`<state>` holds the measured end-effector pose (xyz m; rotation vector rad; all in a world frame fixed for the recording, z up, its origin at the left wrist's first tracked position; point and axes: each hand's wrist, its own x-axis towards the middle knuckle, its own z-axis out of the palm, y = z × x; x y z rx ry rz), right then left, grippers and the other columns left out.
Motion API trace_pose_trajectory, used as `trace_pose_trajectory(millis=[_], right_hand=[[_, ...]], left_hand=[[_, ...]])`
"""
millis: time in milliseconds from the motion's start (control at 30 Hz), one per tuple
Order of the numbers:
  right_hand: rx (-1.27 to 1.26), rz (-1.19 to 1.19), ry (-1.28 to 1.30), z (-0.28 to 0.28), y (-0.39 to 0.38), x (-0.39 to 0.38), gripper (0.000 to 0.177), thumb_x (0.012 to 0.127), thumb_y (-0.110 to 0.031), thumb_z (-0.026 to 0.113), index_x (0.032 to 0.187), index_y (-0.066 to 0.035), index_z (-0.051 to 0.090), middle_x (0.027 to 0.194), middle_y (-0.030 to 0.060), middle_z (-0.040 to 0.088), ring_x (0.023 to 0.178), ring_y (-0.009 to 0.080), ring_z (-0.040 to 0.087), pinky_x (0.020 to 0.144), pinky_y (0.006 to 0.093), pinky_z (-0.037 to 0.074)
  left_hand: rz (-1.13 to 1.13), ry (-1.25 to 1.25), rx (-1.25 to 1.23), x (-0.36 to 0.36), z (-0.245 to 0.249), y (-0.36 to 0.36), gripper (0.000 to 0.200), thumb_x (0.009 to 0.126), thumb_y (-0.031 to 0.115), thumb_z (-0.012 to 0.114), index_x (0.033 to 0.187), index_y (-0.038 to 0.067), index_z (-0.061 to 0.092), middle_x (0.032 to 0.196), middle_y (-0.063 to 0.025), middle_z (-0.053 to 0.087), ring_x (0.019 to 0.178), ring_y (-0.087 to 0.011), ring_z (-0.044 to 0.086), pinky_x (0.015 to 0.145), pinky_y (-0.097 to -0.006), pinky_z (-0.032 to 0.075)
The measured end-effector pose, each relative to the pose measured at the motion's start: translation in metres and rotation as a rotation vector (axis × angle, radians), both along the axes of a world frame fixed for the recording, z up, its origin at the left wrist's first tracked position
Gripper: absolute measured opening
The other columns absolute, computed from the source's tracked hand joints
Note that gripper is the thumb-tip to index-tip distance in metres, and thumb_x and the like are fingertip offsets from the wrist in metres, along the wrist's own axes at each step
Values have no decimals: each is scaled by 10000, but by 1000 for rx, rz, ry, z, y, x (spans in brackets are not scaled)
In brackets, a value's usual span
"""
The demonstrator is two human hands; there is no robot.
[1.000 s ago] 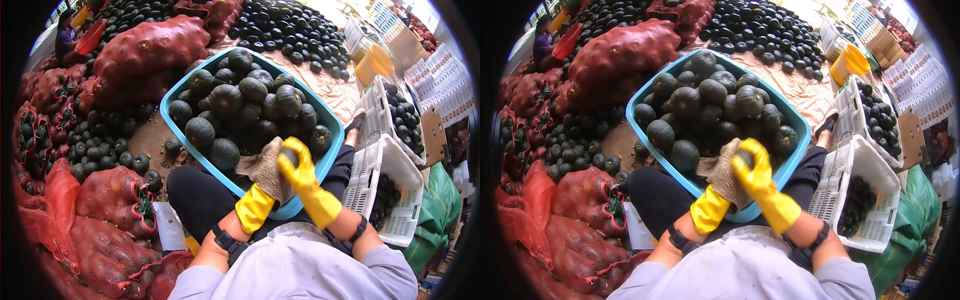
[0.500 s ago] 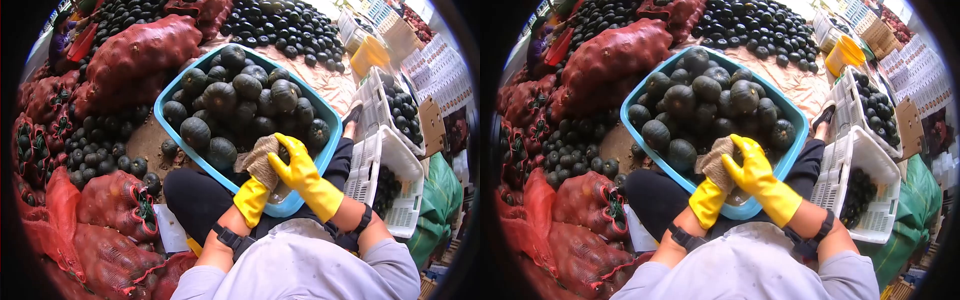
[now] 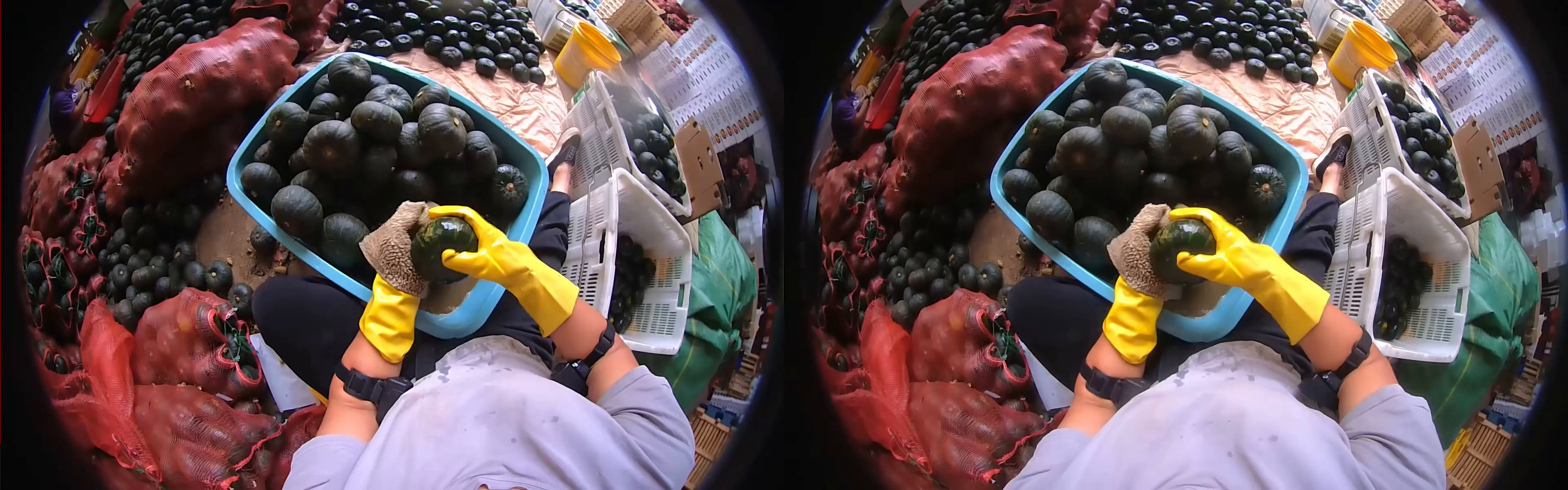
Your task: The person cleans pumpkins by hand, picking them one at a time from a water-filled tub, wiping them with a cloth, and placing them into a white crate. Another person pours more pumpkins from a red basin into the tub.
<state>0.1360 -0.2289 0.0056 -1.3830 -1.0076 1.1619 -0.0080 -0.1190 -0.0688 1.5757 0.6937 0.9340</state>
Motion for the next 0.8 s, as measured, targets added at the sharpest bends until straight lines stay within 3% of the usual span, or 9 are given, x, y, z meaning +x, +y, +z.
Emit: trace_pose_trajectory(millis=[67,167,300,367,433,500,633,700,800], right_hand=[[59,-160,412,-33,3,-14,660,962,-256,831,1520,-69,533,1373,70,646,1307,182,594,1155,379,464],[232,-425,234,-55,0,-35,727,904,-219,889,1521,-75,532,1395,109,638,1302,222,608,1152,392,471],[152,-133,-749,-10,-11,-18,820,813,-114,900,1540,-79,522,1391,194,625,1281,316,637,1134,413,492],[175,-91,-492,-9,-12,-16,798,835,-102,885,1545,-107,522,1406,159,625,1293,271,626,1136,398,489],[56,-226,386,-26,-5,-25,782,902,-179,885,1568,-113,480,1443,78,573,1306,169,571,1137,359,478],[244,-535,341,-57,6,-45,798,923,-215,877,1583,-91,446,1437,78,578,1297,172,578,1142,354,473],[126,-202,-702,-17,-7,-20,893,809,-149,929,1579,-107,480,1402,209,596,1312,373,604,1159,423,455],[16,-57,-702,9,-13,-18,879,806,-116,918,1573,-125,490,1418,203,597,1307,361,616,1152,422,467],[184,-183,67,-34,-2,-23,815,910,-218,871,1589,-112,434,1444,136,604,1327,237,586,1147,405,476]], left_hand=[[85,0,71,4,4,-9,523,877,137,822,1366,37,664,1267,-159,732,1130,-314,731,997,-371,585],[48,208,218,-1,47,-16,587,842,162,847,1377,42,640,1257,-151,723,1115,-326,725,981,-404,580],[2,248,537,-5,8,-2,637,802,190,837,1387,49,627,1262,-160,713,1104,-380,711,1013,-449,557],[-125,40,316,-6,-8,5,565,857,230,826,1346,33,623,1260,-153,702,1134,-324,703,1034,-407,548],[-33,-88,40,2,1,-9,422,898,218,796,1258,60,643,1182,-128,695,1094,-268,704,984,-369,556],[100,-47,37,14,29,-23,367,878,226,817,1190,110,662,1119,-99,681,1051,-246,700,933,-351,562],[19,281,452,-2,28,-10,647,712,243,884,1306,97,675,1179,-152,711,1106,-378,706,1002,-436,560],[-137,64,402,-6,47,4,539,741,266,874,1213,79,694,1068,-140,732,1068,-335,722,966,-413,574],[-168,-444,-440,11,-30,0,122,1016,137,645,1125,96,684,1026,-40,698,967,-206,710,938,-359,588]])
